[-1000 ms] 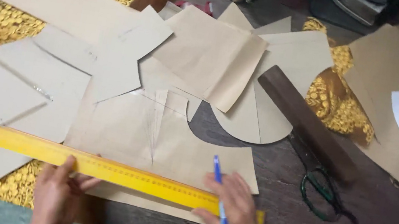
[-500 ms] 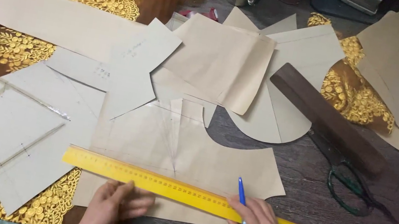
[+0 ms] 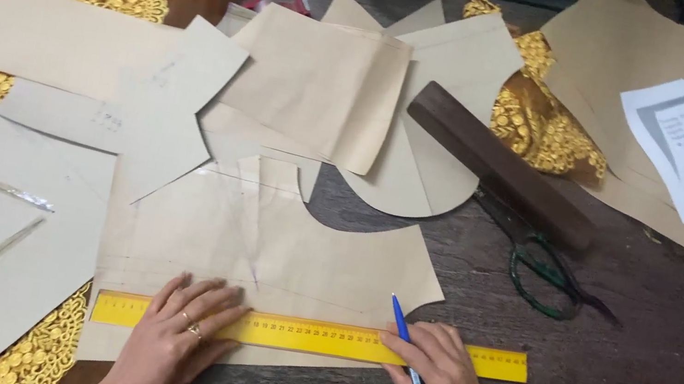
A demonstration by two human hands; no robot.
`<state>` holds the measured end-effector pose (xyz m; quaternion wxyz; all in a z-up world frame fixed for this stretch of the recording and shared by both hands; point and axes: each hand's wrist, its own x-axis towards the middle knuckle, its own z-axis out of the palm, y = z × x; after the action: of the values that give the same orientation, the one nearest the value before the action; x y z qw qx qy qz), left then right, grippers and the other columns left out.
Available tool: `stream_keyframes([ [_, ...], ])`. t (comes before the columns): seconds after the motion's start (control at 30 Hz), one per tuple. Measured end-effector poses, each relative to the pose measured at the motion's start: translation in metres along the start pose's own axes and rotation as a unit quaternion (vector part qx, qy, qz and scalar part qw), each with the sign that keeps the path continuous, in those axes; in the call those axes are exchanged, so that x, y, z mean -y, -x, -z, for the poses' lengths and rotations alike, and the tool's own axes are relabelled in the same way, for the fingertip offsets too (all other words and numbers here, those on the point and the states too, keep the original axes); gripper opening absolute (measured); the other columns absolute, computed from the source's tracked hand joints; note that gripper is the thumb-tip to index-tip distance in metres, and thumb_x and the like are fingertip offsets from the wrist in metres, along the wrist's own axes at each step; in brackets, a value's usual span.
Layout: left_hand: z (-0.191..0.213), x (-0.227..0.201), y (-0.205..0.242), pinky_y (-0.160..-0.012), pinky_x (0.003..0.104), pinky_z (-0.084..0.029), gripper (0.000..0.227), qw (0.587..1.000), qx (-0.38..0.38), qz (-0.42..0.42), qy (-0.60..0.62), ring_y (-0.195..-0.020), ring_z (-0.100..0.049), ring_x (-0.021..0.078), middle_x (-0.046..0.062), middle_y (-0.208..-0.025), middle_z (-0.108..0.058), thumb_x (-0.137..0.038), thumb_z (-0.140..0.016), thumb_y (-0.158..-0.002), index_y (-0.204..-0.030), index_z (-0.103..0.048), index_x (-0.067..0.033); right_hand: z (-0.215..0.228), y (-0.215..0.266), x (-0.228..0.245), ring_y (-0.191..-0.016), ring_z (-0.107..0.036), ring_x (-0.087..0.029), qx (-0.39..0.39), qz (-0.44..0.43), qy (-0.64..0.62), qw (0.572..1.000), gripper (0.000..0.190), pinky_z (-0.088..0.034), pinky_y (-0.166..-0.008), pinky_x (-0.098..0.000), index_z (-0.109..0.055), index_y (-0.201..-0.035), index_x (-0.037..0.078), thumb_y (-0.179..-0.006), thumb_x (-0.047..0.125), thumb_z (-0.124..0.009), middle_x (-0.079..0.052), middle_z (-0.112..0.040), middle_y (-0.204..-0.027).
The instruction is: The person uses a yellow ruler and blue pen to draw straight lines and curves on a large beige paper pattern. They reposition the ruler multiple times to mark different sections of the pattern and briefly handle a piece of gold lace fabric.
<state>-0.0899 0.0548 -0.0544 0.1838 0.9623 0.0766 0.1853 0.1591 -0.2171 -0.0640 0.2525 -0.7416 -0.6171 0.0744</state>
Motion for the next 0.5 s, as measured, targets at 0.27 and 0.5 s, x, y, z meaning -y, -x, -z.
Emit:
stream_keyframes([
  [0.27,-0.013,0.005,0.005,-0.114,0.046,-0.030,0.042,0.998,-0.031,-0.036,0.040,-0.126,-0.054,0.0204,-0.004,-0.131,-0.060,-0.028,-0.068,-0.085,-0.125,-0.060,-0.0201,0.005,0.013,-0.003,-0.114,-0.058,-0.026,-0.042,-0.070,-0.005,0.997,0.059,-0.043,-0.099,-0.0449,-0.058,-0.127,0.014,-0.074,0.025,-0.083,-0.006,-0.063,-0.128],
  [0.5,-0.013,0.004,0.006,-0.112,0.045,-0.034,0.040,0.998,-0.029,-0.034,0.053,-0.123,-0.056,0.0193,-0.005,-0.129,-0.062,-0.024,-0.069,-0.084,-0.123,-0.062,-0.0196,-0.001,0.013,-0.006,-0.123,-0.054,-0.029,-0.082,-0.081,0.020,0.993,0.055,-0.038,-0.106,-0.0490,-0.057,-0.127,0.013,-0.078,0.026,-0.078,-0.007,-0.060,-0.132],
])
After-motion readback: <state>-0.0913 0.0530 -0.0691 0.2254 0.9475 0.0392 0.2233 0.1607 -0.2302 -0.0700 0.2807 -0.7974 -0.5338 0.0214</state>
